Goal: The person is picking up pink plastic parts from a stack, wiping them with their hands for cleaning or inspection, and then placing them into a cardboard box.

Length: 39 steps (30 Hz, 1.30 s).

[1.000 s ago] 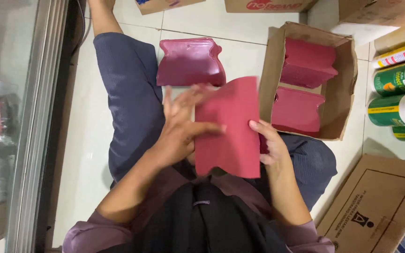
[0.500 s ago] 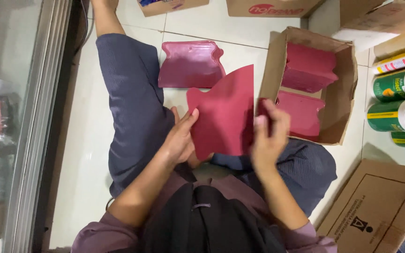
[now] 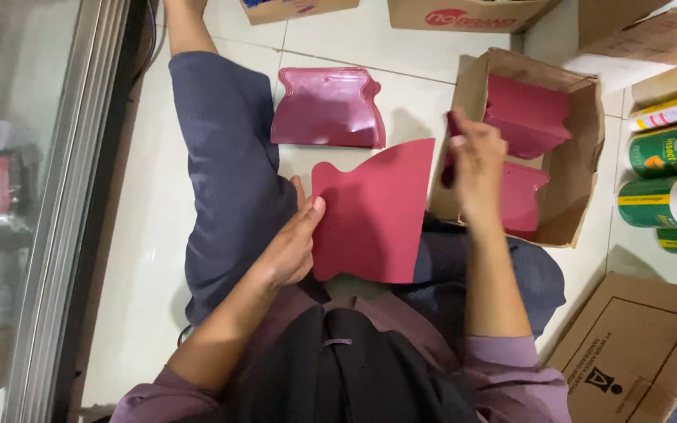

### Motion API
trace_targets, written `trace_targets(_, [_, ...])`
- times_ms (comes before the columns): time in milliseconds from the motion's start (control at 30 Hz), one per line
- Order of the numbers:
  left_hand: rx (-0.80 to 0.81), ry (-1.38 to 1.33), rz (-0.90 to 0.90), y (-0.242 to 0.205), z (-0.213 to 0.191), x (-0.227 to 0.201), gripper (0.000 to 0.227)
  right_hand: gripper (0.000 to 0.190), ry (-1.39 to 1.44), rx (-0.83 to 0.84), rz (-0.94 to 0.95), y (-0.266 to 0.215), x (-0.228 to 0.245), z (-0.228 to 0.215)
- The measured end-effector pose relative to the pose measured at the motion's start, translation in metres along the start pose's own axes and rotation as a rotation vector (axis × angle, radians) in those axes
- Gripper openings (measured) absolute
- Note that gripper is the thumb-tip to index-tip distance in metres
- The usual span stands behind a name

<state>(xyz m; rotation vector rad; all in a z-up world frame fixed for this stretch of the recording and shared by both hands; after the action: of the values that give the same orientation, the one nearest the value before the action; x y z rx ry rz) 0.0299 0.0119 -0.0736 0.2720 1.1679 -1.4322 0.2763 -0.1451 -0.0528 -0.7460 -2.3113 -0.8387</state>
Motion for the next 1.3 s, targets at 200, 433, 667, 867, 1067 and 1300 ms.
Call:
trace_targets(200, [-0.056, -0.041, 0.104, 0.015, -0.007, 0.002, 0.094, 0.04, 0.102, -0.243, -0.085, -0.014, 0.076, -0.016])
trace_targets(433, [-0.113, -0.155, 0.214, 0.024, 0.021, 0.003, 0.088, 0.033, -0.344, -0.164, -0.306, -0.057, 0.171, 0.085])
trace_targets(667, [0.077, -0.316, 0.063, 0.024, 0.037, 0.003, 0.079, 0.039, -0.326, -0.152, -0.233, -0.021, 0.174, 0.052])
trace_targets(867, [-0.008, -0.451, 0.096, 0.028, 0.024, 0.013, 0.077, 0.034, -0.289, -0.16, -0.348, -0.063, 0.212, 0.075])
trace_targets(1067, [0.011, -0.548, 0.206, 0.05, -0.009, 0.014, 0.037, 0.03, -0.233, -0.239, -0.364, -0.057, 0.139, 0.064])
trace_targets(1300, [0.048, -0.609, 0.339, 0.02, 0.027, -0.044, 0.021, 0.022, -0.249, -0.425, -0.261, -0.059, 0.176, 0.033])
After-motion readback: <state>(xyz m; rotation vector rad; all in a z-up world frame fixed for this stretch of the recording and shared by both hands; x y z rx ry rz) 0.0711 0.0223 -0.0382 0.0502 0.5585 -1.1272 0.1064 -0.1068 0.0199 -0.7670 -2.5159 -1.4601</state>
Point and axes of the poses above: each hand's wrist, its own y-axis towards the middle knuckle, its own z-axis out of the palm, x = y × z, the point moved 10 cm from there along y, towards the middle knuckle, and after that the axes turned 5 degrees about x, right-handed, at the moved point
